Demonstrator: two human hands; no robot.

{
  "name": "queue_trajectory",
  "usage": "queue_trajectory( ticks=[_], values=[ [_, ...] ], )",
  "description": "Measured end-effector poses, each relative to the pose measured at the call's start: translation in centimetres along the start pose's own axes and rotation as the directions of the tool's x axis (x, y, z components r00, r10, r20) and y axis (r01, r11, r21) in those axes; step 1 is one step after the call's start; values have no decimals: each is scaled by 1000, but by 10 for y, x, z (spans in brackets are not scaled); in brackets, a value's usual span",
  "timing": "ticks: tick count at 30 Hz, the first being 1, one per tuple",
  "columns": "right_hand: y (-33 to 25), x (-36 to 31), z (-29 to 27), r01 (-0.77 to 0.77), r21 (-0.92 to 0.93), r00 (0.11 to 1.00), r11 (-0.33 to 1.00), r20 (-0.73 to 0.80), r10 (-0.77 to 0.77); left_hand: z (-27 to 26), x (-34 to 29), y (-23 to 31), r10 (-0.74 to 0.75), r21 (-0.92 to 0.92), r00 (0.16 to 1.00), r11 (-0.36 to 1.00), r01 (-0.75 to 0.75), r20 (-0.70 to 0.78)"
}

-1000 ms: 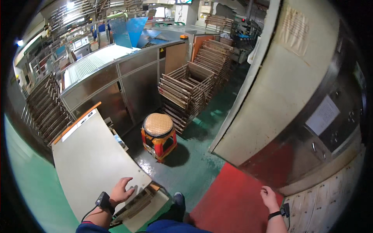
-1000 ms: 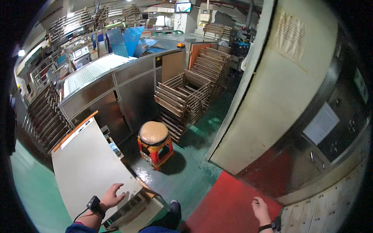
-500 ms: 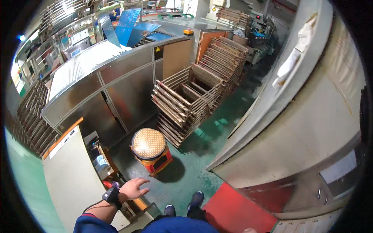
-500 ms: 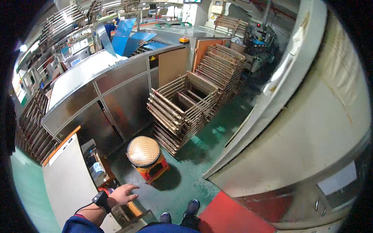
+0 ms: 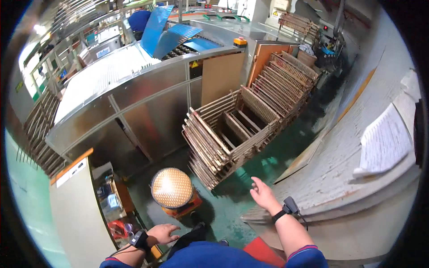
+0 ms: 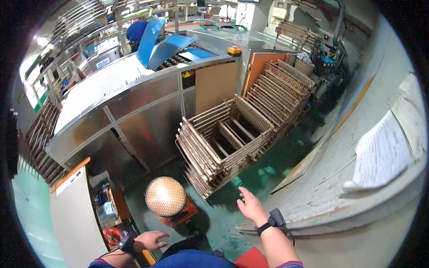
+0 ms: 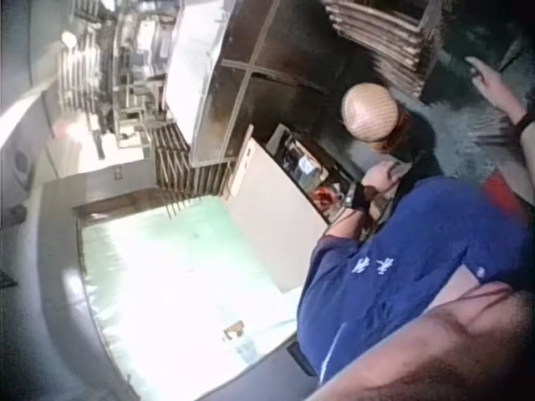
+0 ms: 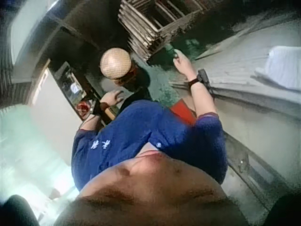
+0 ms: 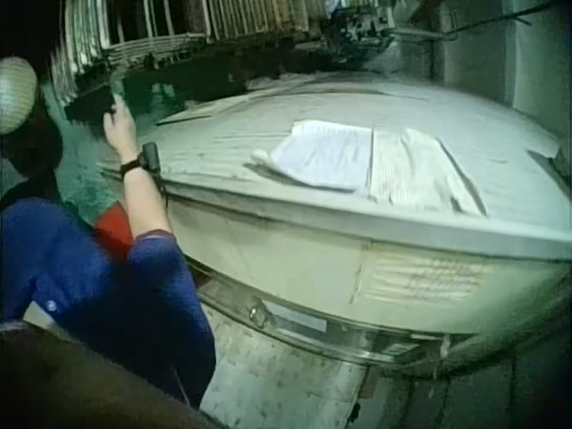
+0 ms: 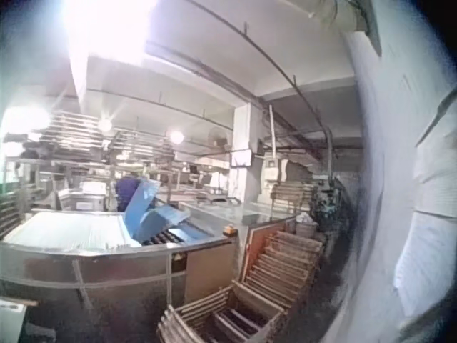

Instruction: Moving circuit board panels from racks and boxes and loading them onto a conveyor machine for processing.

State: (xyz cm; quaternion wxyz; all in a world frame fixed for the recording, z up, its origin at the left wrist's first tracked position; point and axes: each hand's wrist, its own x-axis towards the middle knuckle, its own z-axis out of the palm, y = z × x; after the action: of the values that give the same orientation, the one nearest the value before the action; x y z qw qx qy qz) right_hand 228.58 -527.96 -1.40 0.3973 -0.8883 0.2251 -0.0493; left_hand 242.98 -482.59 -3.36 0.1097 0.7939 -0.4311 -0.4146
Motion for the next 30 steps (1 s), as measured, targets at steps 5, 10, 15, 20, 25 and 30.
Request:
queue_trajectory(
  ticks=[5,10,15,20,25,30],
  values=[
    [38,87,-2,97,-261,995,961,2,-100,-59,67,-32,-25,43,998,999,27,-54],
    [94,131,-26,-67,-218,992,974,-117,43,-136,118,-18,21,-335,961,935,-117,-276],
    [188,247,-107,-309,8,847,951,-452,279,-184,198,-18,-250,-515,860,857,-17,-445],
    [182,403,-175,-216,-299,845,930,-534,24,-198,294,-34,-438,-973,869,84,-217,-232],
    [211,517,-189,-96,-429,919,898,-385,-85,-243,385,10,-615,-987,785,159,24,-79],
    [217,591,-189,-227,-400,970,888,-177,168,-234,452,7,-713,-974,689,224,44,-133]
  ],
)
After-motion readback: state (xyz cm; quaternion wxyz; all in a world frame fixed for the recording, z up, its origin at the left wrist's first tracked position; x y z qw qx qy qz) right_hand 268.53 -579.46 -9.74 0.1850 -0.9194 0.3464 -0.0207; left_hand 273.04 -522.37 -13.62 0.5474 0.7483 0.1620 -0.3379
